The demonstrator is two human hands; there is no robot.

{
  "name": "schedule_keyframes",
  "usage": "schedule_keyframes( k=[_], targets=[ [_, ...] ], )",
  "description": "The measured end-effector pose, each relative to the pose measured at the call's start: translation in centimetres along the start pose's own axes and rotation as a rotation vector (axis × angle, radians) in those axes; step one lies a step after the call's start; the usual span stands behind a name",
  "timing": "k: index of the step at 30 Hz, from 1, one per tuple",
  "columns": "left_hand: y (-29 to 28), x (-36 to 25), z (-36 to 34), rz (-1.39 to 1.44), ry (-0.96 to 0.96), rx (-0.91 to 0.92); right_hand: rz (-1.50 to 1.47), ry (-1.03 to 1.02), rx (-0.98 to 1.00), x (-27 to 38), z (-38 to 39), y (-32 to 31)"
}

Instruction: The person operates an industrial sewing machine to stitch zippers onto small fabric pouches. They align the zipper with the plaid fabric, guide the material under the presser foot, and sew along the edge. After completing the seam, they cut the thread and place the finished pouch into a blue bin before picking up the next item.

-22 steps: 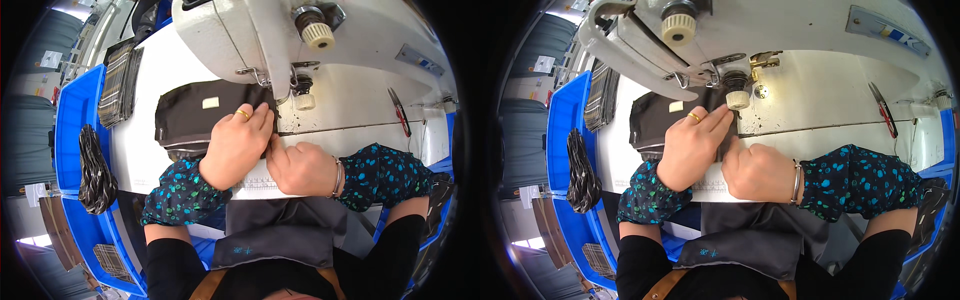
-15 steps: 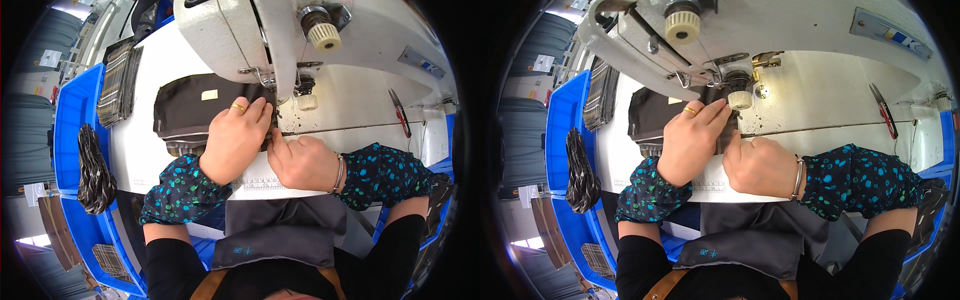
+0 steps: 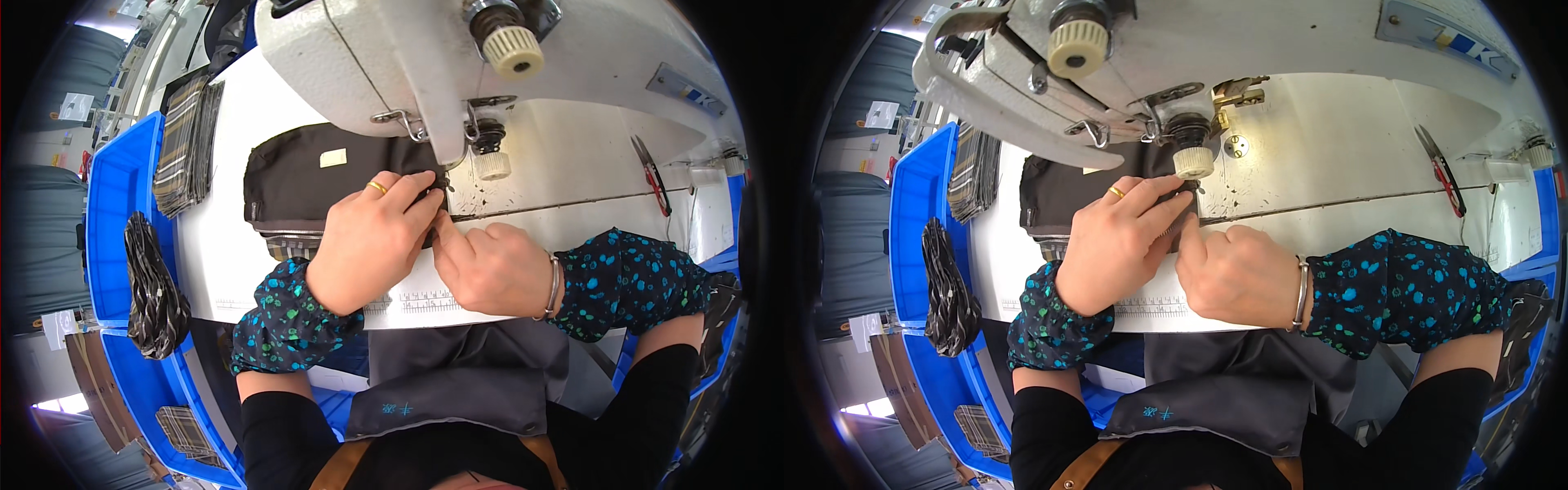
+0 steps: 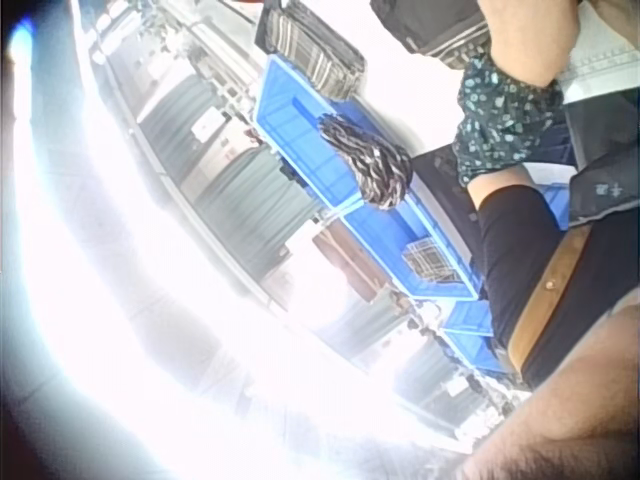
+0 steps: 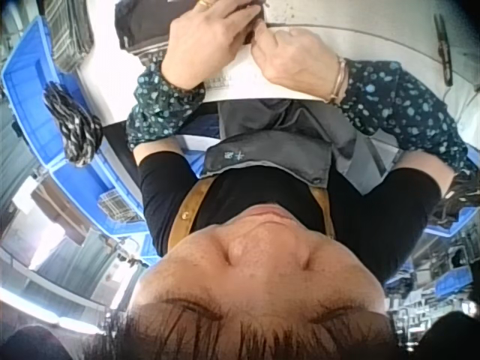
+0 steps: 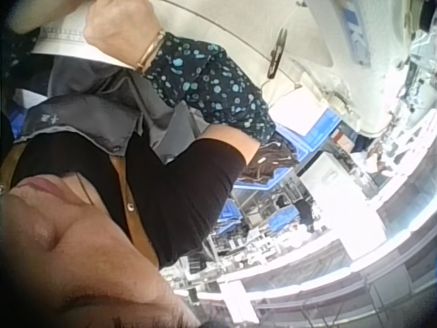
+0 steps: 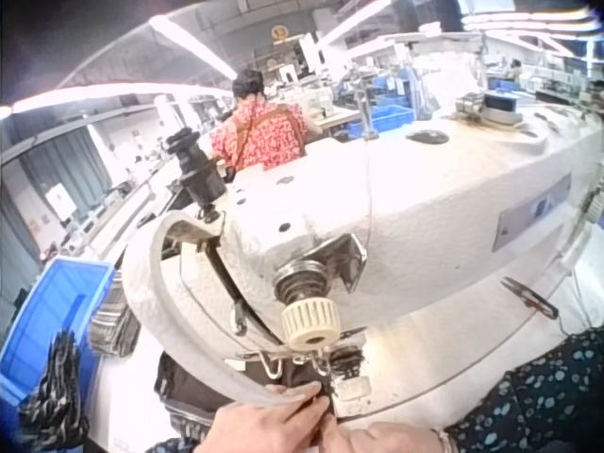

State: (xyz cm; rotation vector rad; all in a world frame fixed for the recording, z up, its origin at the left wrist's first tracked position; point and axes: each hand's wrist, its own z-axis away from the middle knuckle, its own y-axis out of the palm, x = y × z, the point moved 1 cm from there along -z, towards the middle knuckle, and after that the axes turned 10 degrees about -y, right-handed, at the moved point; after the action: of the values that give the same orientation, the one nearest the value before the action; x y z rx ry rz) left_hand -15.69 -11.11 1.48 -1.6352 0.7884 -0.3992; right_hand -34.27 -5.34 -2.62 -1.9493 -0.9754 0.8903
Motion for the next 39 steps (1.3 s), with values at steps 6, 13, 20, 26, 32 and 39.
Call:
schedule_keyframes(
  k=[6, 13, 20, 26, 32, 39],
  targets=[
    [-0.3, 0.9, -0.4, 0.070, 0.034, 0.047, 0.023, 0.002, 0.004, 0.1, 0.1, 0.1],
    [-0.3, 0.9, -0.1, 0.082, 0.028, 0.062, 0.028, -0.006, 0.007, 0.1, 0.0, 0.0],
    [0.2, 0.7, -0.3, 0.046, 0.077, 0.036, 0.026, -0.004, 0.017, 0.1, 0.0, 0.0],
    [1.1, 1.5, -1.2, 0.052, 0.073, -0.020, 0.072, 0.014, 0.019, -0.4, -0.2, 0.5],
    [1.0, 0.9, -1.2, 0.049, 0.018, -0.101, 0.020, 0.036, 0.012, -0.7, -0.1, 0.7],
    [0.9, 0.2, -0.6, 0.084, -0.092, -0.149, -0.009, 0.050, -0.013, -0.6, 0.0, 1.0]
  ],
)
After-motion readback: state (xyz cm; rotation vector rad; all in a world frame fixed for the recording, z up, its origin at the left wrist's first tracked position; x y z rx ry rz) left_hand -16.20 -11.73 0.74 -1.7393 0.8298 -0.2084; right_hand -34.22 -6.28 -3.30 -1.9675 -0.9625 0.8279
